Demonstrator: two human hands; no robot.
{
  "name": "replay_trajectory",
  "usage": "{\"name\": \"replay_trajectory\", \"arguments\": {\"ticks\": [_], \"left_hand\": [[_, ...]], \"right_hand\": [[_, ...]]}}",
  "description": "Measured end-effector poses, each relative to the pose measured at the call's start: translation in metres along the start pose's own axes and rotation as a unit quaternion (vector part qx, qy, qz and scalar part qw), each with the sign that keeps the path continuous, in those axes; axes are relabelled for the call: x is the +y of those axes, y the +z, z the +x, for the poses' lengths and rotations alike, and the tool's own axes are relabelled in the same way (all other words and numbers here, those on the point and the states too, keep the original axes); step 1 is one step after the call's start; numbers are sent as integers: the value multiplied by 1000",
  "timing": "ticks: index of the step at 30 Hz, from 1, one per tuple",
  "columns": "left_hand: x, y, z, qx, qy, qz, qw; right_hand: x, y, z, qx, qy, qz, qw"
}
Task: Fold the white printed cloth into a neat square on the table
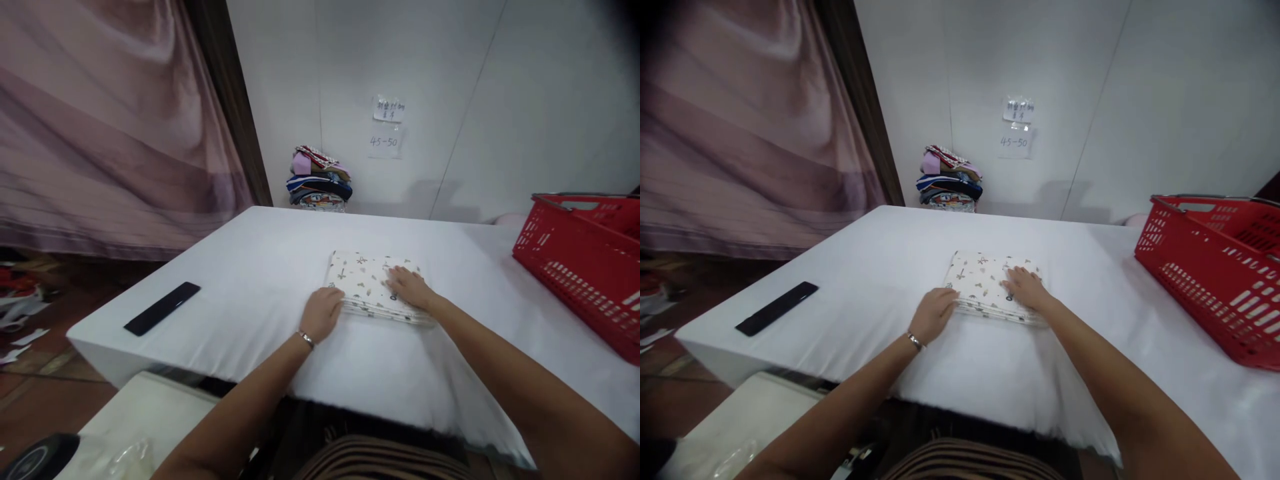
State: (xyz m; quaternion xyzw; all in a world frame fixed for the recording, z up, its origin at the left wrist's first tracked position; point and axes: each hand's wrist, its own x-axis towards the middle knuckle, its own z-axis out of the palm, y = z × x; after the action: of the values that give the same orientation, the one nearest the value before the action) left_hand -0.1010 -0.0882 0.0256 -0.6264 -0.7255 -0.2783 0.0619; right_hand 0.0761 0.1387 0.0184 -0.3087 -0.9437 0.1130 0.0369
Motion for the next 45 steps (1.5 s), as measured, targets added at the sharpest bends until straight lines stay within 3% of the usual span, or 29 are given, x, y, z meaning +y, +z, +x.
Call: {"name": "replay_trajectory", "arguments": {"ticks": [2,5,10,14,18,20,25,30,37,45], "left_hand": [[-18,-3,-1,26,-45,-11,999],[-31,-3,-1,23,-72,-31,997],[-32,-2,8,-55,-73,-16,996],[-33,-4,16,-103,-70,11,992],[-34,-7,24,-123,-74,4,990],[-33,-9,27,-113,-74,-7,991],[-32,-14,17,-10,-17,-8,1000],[-37,-8,0,-41,36,32,998],[-41,-2,-2,-21,48,43,998],[-43,-1,2,-55,31,8,998]], "right_hand": [[-3,-1,-10,-3,-2,6,1000],[-3,6,-28,12,-29,-3,999],[0,18,-41,47,-45,-29,997],[-2,13,-46,53,-53,16,997],[-4,5,-56,41,-111,64,991],[-4,3,-60,26,-135,64,988],[-2,2,-62,11,-157,59,986],[-1,4,-62,18,-167,60,984],[-3,10,-64,45,-174,61,982],[-6,13,-67,55,-153,57,985]]}}
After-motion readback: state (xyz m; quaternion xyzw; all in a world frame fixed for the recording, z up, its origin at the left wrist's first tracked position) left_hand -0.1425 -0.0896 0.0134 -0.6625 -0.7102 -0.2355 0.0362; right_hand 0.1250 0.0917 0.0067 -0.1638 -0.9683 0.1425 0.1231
